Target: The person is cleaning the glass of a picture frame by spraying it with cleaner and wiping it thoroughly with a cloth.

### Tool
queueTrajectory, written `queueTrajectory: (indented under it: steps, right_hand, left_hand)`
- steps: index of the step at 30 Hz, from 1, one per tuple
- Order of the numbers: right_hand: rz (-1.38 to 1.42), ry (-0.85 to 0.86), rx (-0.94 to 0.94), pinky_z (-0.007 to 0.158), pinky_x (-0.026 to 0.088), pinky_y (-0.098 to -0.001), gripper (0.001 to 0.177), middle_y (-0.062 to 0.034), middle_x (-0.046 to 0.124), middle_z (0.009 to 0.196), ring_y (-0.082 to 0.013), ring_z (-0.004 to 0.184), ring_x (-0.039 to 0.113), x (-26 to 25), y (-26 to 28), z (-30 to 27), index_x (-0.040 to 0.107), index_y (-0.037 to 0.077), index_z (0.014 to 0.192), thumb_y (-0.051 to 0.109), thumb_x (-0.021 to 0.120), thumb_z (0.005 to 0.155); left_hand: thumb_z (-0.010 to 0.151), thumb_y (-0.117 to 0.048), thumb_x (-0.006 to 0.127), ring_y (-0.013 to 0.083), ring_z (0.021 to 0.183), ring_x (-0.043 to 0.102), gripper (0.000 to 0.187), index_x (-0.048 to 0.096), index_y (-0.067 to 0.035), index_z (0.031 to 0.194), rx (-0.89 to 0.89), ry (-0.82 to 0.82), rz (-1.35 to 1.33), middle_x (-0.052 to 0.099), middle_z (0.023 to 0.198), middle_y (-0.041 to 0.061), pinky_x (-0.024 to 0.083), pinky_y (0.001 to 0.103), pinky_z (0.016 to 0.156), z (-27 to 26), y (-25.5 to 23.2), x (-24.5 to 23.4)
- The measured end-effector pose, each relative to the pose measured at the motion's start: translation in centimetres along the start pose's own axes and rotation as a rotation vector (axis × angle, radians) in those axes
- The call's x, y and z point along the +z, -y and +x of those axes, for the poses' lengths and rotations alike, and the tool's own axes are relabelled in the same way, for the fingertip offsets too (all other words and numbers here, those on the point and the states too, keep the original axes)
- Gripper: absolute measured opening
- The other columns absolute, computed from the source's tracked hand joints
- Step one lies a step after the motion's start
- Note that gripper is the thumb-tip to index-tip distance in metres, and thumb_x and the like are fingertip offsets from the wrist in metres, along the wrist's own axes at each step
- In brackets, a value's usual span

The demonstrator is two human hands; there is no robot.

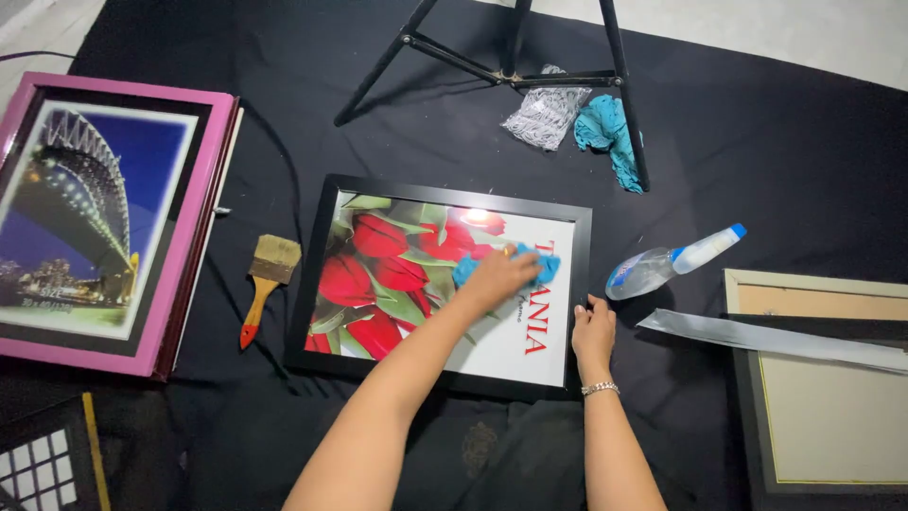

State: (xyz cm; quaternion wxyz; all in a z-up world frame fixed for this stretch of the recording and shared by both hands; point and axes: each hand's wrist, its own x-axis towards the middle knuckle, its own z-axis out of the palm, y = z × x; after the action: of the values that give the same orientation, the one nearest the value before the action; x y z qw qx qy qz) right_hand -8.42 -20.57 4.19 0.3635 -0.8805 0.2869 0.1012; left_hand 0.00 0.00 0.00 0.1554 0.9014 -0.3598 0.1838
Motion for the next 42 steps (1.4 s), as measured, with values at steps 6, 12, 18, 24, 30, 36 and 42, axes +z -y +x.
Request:
queueTrajectory:
  steps: [6, 12, 18, 24, 30, 36, 42]
  right_hand:
    - [0.021, 0.025, 0.022, 0.102, 0.049, -0.0482, 0.035, -0.0185, 0.054, 0.126, -0.0366, 0.127, 0.057, -0.2, 0.4, 0.0, 0.055, 0.009, 0.141, 0.023, 0.051, 0.109]
    - [0.005, 0.015, -0.006, 0.101, 0.050, -0.0481, 0.034, -0.0182, 0.054, 0.126, -0.0360, 0.127, 0.056, 0.1, 0.0, 0.3, 0.055, 0.008, 0.140, 0.022, 0.051, 0.110]
    - [0.013, 0.007, -0.060, 0.103, 0.049, -0.0486, 0.035, -0.0211, 0.053, 0.127, -0.0373, 0.129, 0.055, 0.4, -0.8, 0.7, 0.054, 0.005, 0.141, 0.020, 0.052, 0.109]
    - [0.034, 0.015, -0.059, 0.103, 0.050, -0.0468, 0.035, -0.0213, 0.053, 0.127, -0.0356, 0.130, 0.055, 0.6, -1.3, 0.8, 0.054, 0.004, 0.142, 0.019, 0.051, 0.109]
    - [0.024, 0.011, -0.059, 0.102, 0.049, -0.0487, 0.037, -0.0225, 0.053, 0.127, -0.0378, 0.128, 0.056, 0.3, -0.8, 0.1, 0.053, 0.004, 0.143, 0.019, 0.051, 0.109]
    - [-0.034, -0.002, -0.051, 0.101, 0.049, -0.0503, 0.037, -0.0214, 0.054, 0.126, -0.0387, 0.127, 0.056, 0.2, -0.4, -0.3, 0.053, 0.005, 0.144, 0.019, 0.050, 0.109]
    - [-0.014, -0.005, -0.045, 0.103, 0.048, -0.0501, 0.037, -0.0233, 0.053, 0.128, -0.0392, 0.129, 0.055, -0.1, 0.4, -1.1, 0.053, 0.003, 0.143, 0.018, 0.049, 0.110]
  left_hand:
    - [0.097, -0.024, 0.058, 0.0339, 0.110, 0.061, 0.027, 0.068, -0.040, 0.117, -0.296, 0.083, 0.218, 0.063, 0.132, -0.005, 0.054, 0.043, 0.079, 3.2, 6.0, 2.6]
    - [0.098, -0.027, 0.058, 0.0377, 0.116, 0.056, 0.028, 0.063, -0.036, 0.124, -0.479, 0.031, 0.230, 0.058, 0.138, -0.002, 0.049, 0.049, 0.081, 0.9, 2.9, 3.7]
    - [0.095, -0.026, 0.060, 0.0391, 0.111, 0.060, 0.030, 0.062, -0.032, 0.125, -0.299, 0.180, 0.043, 0.059, 0.138, -0.001, 0.050, 0.046, 0.080, -6.4, -2.6, -5.8]
    - [0.091, -0.022, 0.062, 0.0361, 0.106, 0.056, 0.034, 0.062, -0.030, 0.124, -0.161, 0.274, -0.051, 0.056, 0.139, -0.002, 0.046, 0.045, 0.082, -16.8, -6.9, -12.0]
    - [0.092, -0.021, 0.063, 0.0356, 0.104, 0.059, 0.031, 0.062, -0.031, 0.122, -0.146, 0.252, -0.008, 0.057, 0.136, 0.001, 0.050, 0.043, 0.080, -16.1, -4.5, -10.1]
    - [0.088, -0.018, 0.067, 0.0364, 0.108, 0.060, 0.040, 0.061, -0.032, 0.125, -0.281, 0.208, -0.021, 0.055, 0.134, 0.003, 0.056, 0.042, 0.079, -11.5, -1.4, -7.1]
    - [0.088, -0.023, 0.072, 0.0389, 0.115, 0.059, 0.046, 0.061, -0.033, 0.131, -0.436, 0.053, 0.180, 0.055, 0.133, 0.006, 0.058, 0.046, 0.079, -4.9, 5.2, -3.4]
